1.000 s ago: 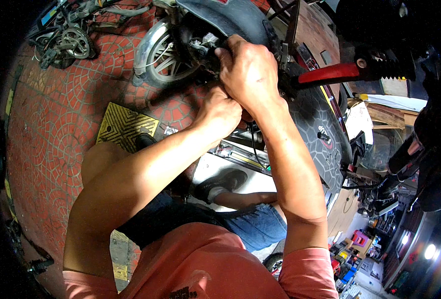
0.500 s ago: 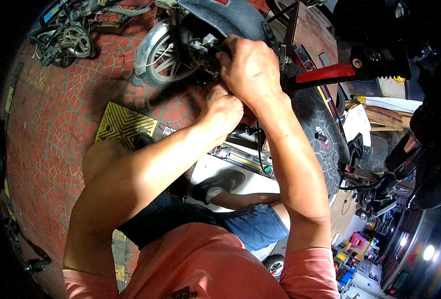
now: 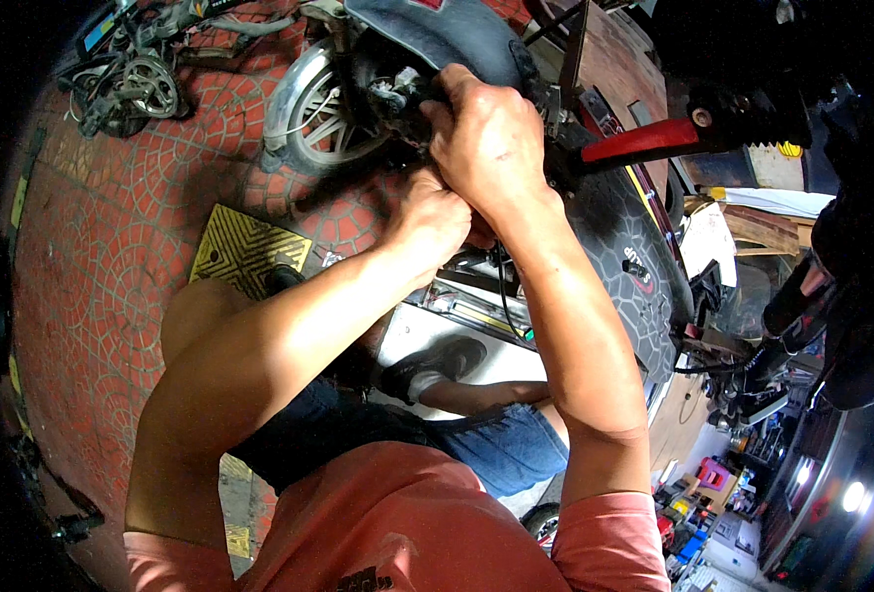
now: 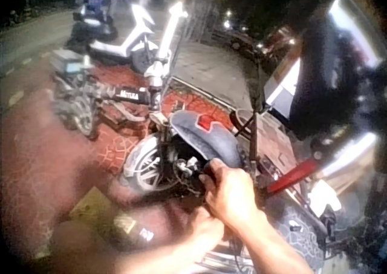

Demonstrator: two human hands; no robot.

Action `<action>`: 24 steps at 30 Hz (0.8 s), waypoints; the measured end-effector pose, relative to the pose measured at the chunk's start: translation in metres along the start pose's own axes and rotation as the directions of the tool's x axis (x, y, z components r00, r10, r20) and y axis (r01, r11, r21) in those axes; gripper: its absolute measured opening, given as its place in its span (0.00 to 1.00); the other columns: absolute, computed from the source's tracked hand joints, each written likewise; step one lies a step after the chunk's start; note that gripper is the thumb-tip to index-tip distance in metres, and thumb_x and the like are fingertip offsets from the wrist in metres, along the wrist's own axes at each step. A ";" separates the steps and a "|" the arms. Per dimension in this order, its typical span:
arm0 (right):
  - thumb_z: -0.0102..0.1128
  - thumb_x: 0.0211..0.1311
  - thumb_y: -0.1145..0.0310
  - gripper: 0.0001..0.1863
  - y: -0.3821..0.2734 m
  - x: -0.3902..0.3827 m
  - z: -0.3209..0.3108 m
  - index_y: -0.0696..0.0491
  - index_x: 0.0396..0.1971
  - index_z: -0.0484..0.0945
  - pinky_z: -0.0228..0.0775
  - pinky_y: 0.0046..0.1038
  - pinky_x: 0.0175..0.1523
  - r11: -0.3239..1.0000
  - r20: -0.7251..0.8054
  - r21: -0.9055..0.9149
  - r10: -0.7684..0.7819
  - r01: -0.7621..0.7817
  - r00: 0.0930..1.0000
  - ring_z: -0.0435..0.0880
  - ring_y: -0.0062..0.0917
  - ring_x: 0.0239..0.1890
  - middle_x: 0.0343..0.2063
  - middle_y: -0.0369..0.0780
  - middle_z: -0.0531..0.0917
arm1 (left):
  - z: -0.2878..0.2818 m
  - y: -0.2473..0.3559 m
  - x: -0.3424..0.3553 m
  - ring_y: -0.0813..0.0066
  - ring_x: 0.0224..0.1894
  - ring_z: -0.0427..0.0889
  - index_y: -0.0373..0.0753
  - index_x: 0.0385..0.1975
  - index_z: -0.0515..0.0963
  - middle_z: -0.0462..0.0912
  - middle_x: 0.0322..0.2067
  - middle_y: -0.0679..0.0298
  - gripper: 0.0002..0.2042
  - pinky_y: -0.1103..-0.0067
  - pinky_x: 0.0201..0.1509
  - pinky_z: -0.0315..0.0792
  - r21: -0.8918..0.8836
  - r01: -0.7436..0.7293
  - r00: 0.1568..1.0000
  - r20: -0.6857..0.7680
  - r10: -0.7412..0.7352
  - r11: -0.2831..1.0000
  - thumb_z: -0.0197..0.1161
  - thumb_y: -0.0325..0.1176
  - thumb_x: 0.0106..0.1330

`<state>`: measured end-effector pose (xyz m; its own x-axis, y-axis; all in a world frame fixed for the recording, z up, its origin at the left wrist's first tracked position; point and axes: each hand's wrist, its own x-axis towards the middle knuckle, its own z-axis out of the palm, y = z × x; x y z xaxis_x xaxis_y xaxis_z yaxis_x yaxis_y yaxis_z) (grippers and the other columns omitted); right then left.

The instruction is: The person is repairing an electric scooter by hand, focusing on the rear wheel area. They manipulate small components, likely electrical connectors or fasteners, near the wheel hub and brake assembly. The task involves precise hand movements to connect or adjust parts within the scooter's frame.

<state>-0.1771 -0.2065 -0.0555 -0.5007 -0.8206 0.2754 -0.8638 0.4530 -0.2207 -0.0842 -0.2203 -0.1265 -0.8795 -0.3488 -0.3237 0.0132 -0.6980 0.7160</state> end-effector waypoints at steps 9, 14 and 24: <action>0.68 0.68 0.62 0.12 0.002 -0.004 -0.005 0.55 0.41 0.88 0.82 0.51 0.46 0.998 0.007 -0.001 0.060 -0.060 0.998 0.89 0.57 0.38 0.31 0.57 0.88 | -0.001 0.008 -0.004 0.72 0.26 0.88 0.31 0.45 0.84 0.89 0.31 0.57 0.10 0.72 0.29 0.80 0.053 0.051 0.999 0.004 -0.051 0.997 0.58 0.30 0.76; 0.67 0.69 0.62 0.13 0.006 -0.010 -0.009 0.56 0.42 0.90 0.83 0.46 0.48 0.967 0.052 0.153 0.200 -0.206 0.978 0.90 0.52 0.39 0.33 0.55 0.89 | -0.003 0.006 0.001 0.73 0.25 0.86 0.33 0.44 0.85 0.88 0.28 0.60 0.10 0.73 0.28 0.80 0.109 0.027 0.999 0.030 -0.030 0.994 0.56 0.28 0.75; 0.70 0.70 0.66 0.11 0.017 -0.031 0.024 0.59 0.34 0.88 0.78 0.31 0.37 0.700 0.004 0.608 0.468 -0.374 0.884 0.84 0.22 0.25 0.22 0.42 0.87 | -0.057 0.076 -0.012 0.46 0.37 0.89 0.35 0.39 0.86 0.89 0.34 0.48 0.07 0.58 0.44 0.83 0.893 -0.426 0.835 0.328 0.441 0.143 0.68 0.31 0.66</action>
<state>-0.1749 -0.1818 -0.0897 -0.8467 -0.5143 0.1362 -0.3833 0.4121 -0.8266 -0.0459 -0.3048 -0.1037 -0.8850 -0.3938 0.2484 -0.0480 0.6078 0.7927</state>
